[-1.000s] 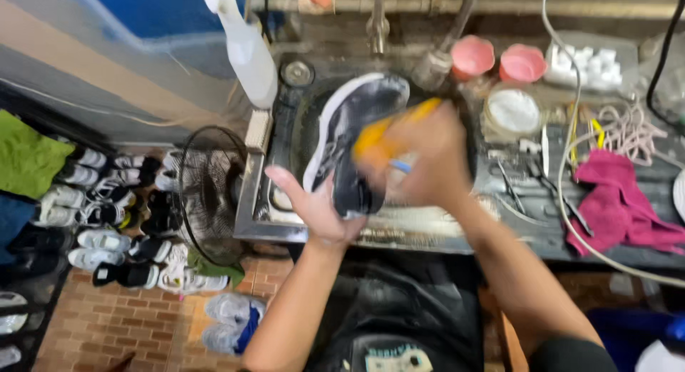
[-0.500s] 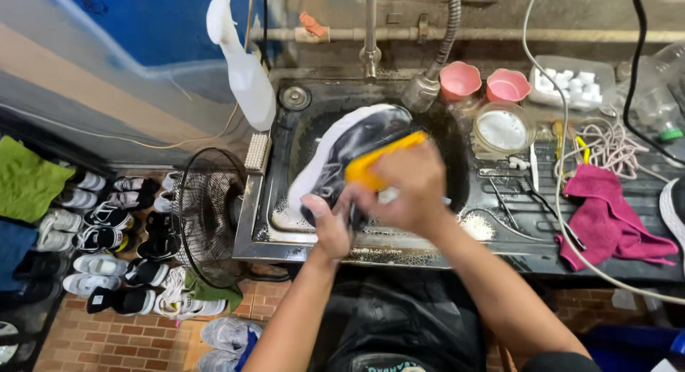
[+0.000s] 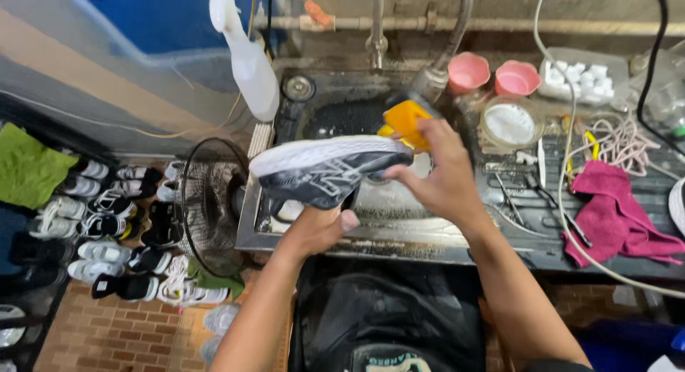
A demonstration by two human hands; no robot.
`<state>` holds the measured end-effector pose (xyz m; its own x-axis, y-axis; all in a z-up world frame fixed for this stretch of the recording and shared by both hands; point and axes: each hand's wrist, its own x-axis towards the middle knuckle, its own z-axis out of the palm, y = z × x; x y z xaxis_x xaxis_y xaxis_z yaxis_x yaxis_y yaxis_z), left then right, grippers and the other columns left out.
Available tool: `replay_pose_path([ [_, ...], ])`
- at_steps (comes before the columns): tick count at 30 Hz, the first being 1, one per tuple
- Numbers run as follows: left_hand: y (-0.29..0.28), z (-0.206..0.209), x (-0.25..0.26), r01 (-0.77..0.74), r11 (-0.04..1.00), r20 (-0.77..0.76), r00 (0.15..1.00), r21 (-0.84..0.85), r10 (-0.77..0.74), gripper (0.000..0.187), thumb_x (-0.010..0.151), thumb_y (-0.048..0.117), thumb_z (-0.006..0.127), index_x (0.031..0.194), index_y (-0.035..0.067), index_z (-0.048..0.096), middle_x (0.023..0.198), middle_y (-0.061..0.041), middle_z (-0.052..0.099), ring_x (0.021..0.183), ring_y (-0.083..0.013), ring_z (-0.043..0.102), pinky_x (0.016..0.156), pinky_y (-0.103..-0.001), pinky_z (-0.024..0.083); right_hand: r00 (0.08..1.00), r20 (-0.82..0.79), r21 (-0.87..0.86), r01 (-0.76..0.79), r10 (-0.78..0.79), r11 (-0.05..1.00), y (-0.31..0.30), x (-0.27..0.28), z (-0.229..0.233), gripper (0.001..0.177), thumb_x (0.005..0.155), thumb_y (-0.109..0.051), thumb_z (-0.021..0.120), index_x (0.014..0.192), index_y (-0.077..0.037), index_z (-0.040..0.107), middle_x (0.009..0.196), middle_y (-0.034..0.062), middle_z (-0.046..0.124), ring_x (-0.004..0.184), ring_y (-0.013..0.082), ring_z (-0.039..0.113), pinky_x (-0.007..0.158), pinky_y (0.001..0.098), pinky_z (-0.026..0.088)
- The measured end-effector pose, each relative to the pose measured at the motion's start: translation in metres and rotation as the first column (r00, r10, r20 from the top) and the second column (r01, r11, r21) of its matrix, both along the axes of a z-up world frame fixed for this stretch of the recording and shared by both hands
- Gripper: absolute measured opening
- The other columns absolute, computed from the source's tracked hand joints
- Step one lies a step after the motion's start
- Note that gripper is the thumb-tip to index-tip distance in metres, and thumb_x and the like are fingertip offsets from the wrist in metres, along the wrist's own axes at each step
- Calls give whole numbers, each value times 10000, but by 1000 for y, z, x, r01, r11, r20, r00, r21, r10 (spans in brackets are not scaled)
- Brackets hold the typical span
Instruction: The person scrubs a black and white sneaker in a sink using a yellow brush and a blue toothbrush. They rinse the shoe under running water, wipe it with a pink cloth, and continue scrubbing the sole and upper parts.
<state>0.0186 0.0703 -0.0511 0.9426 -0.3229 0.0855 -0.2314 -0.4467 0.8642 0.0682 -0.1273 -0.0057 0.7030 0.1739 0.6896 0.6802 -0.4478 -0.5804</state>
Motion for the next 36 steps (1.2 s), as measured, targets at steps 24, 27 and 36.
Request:
replay_pose_path([
  [24,-42,34,16,-248,284,-207,964,-926,166,758,783,606,76,1195,61,404,1039,-196,542,910,-267,574,826,-417,480,979,-20,-40,202,-203,979,23,-14,-1,245,769,-287,666,762,-73,546,579,94,525,586,289,546,634,322,381],
  [27,-58,18,20,-291,391,-238,955,-873,177,757,781,627,116,1207,69,398,1096,-104,511,990,-202,522,885,-363,421,990,-58,104,135,-129,985,35,-25,13,232,731,-309,654,747,-99,555,573,62,520,564,244,499,628,298,379],
  [36,-7,36,30,-234,760,95,928,-606,361,280,889,228,422,1055,28,525,968,-86,582,951,-110,490,890,-328,396,954,-283,155,146,-97,977,-23,1,-17,183,808,-242,610,707,-96,568,509,52,479,501,143,433,536,240,356],
])
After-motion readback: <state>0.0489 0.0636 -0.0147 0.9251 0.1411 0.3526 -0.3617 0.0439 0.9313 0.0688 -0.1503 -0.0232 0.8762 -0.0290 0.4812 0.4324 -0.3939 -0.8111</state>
